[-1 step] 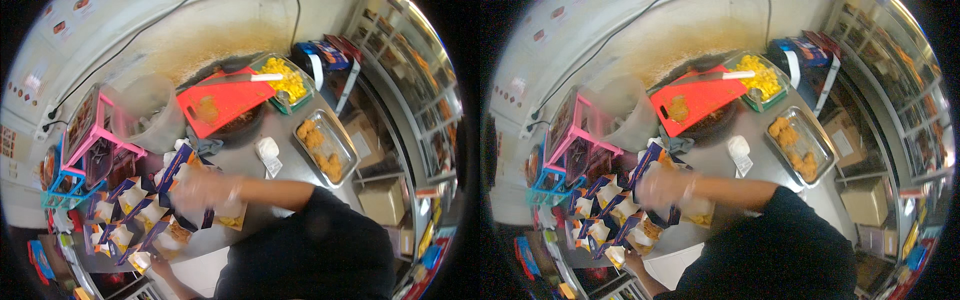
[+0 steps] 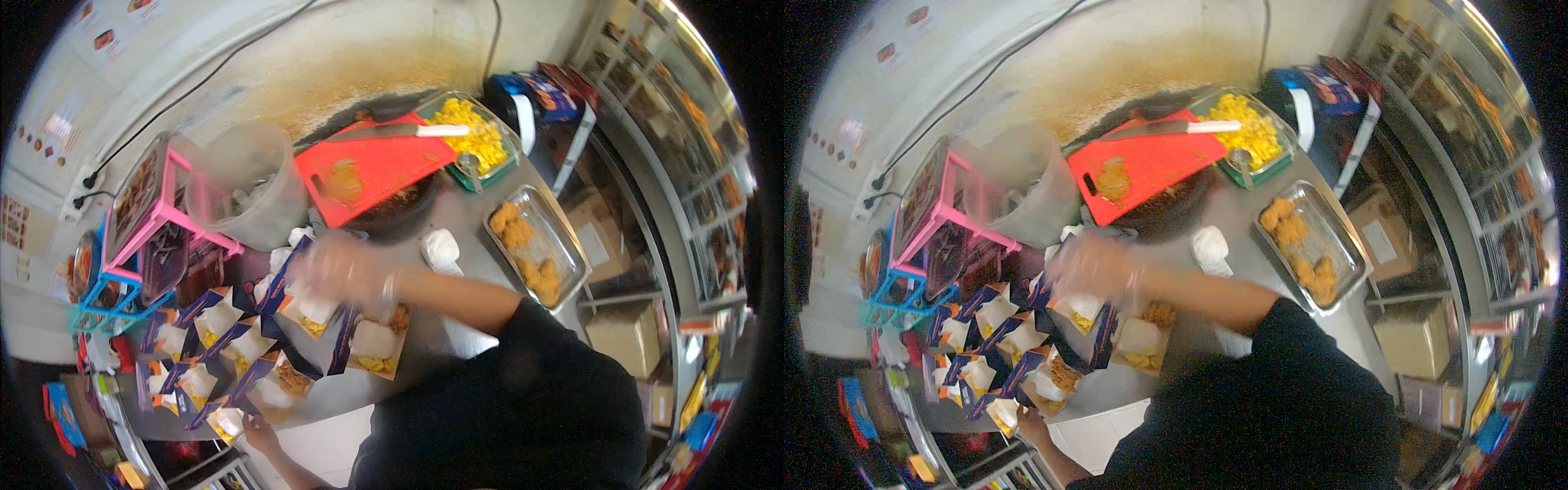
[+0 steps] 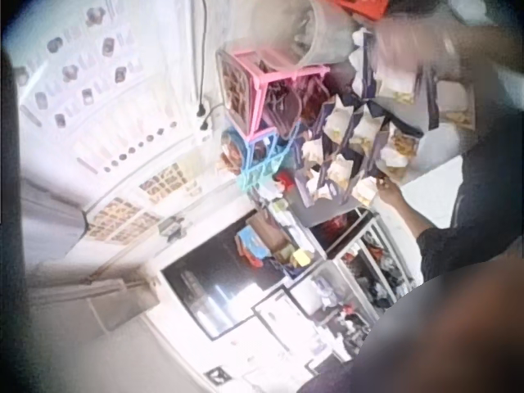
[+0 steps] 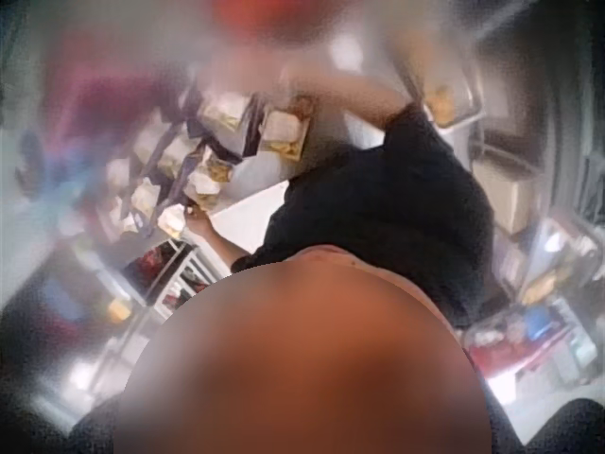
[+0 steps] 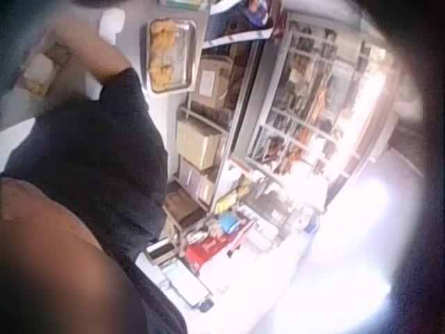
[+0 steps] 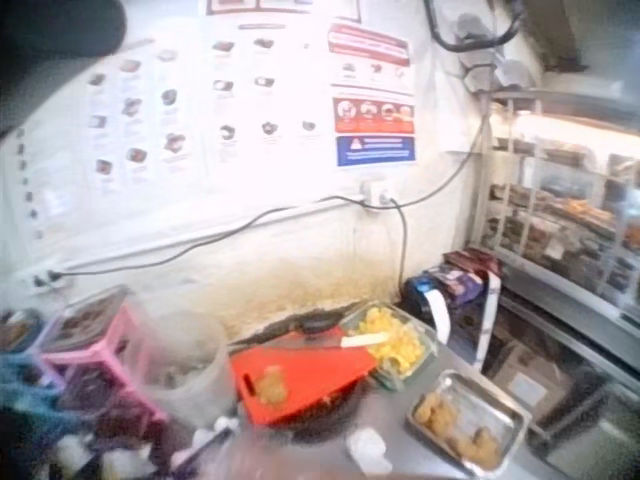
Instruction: The person scoops scrambled eggs into multiple open takeout boxes, then retrieves fried chicken pieces from a display case, cuts them on a red cutting board, and places the pieces into the boxes. The person adds small sealed packets of sauce and seaweed to each box and closes the lids.
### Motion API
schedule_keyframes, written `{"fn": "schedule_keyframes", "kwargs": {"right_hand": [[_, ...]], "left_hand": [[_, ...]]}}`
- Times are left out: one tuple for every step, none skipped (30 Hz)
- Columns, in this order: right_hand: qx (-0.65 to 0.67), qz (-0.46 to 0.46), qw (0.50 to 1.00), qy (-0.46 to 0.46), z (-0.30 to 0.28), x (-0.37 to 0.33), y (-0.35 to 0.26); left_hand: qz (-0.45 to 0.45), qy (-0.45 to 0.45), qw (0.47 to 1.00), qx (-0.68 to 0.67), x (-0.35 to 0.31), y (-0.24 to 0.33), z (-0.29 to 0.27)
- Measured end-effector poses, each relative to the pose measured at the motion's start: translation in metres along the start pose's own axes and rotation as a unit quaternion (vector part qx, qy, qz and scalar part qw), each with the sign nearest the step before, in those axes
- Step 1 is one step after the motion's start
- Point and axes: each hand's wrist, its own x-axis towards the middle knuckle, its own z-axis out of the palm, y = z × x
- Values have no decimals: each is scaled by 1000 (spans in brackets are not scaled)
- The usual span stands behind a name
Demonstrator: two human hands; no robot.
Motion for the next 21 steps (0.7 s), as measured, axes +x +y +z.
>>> {"fn": "schedule_keyframes", "kwargs": {"right_hand": [[25, 81, 996, 25, -53, -3, 40], [-195, 80, 975, 70, -79, 16, 80], [-281, 148, 944, 87, -89, 25, 107], [-345, 178, 919, 60, -93, 37, 133], [-392, 199, 897, 52, -94, 45, 157], [-428, 149, 887, 91, -93, 54, 175], [-432, 184, 883, 14, -97, 64, 191], [-377, 204, 904, -5, -95, 72, 203], [-338, 306, 882, -119, -94, 82, 211], [-342, 259, 890, -154, -90, 87, 216], [-388, 218, 884, -140, -84, 88, 219], [-358, 229, 897, -122, -81, 88, 223], [-327, 224, 915, -76, -78, 86, 225], [-324, 207, 921, -65, -75, 85, 226], [-313, 189, 928, -66, -73, 82, 226], [-315, 158, 934, -54, -70, 79, 221], [-248, 174, 952, -31, -70, 75, 214], [-192, 177, 965, 7, -72, 71, 202], [-125, 221, 965, 57, -72, 70, 186], [10, 215, 973, 87, -73, 71, 166], [154, 244, 949, 124, -76, 72, 142]], "left_hand": [[39, 44, 997, 50, -13, 12, -6], [58, 52, 995, 60, -19, 30, -5], [81, 65, 992, 66, -30, 44, -12], [120, 91, 986, 65, -38, 56, -18], [106, 87, 987, 84, -43, 69, -22], [30, 73, 994, 79, -49, 81, -28], [18, 81, 993, 86, -53, 91, -32], [11, 96, 985, 142, -56, 101, -38], [12, 107, 986, 124, -56, 111, -45], [39, 136, 986, 84, -56, 122, -49], [40, 150, 986, 57, -54, 131, -55], [67, 174, 982, 40, -50, 141, -61], [128, 205, 967, 85, -41, 150, -66], [130, 225, 964, 51, -36, 159, -66], [157, 237, 958, 39, -21, 166, -67], [187, 239, 952, 42, -3, 171, -68], [205, 221, 953, 15, 16, 174, -66], [201, 185, 962, 8, 35, 173, -65], [226, 117, 967, 28, 58, 169, -65], [206, 26, 975, 78, 83, 164, -62], [216, -47, 968, 117, 107, 158, -54]]}}
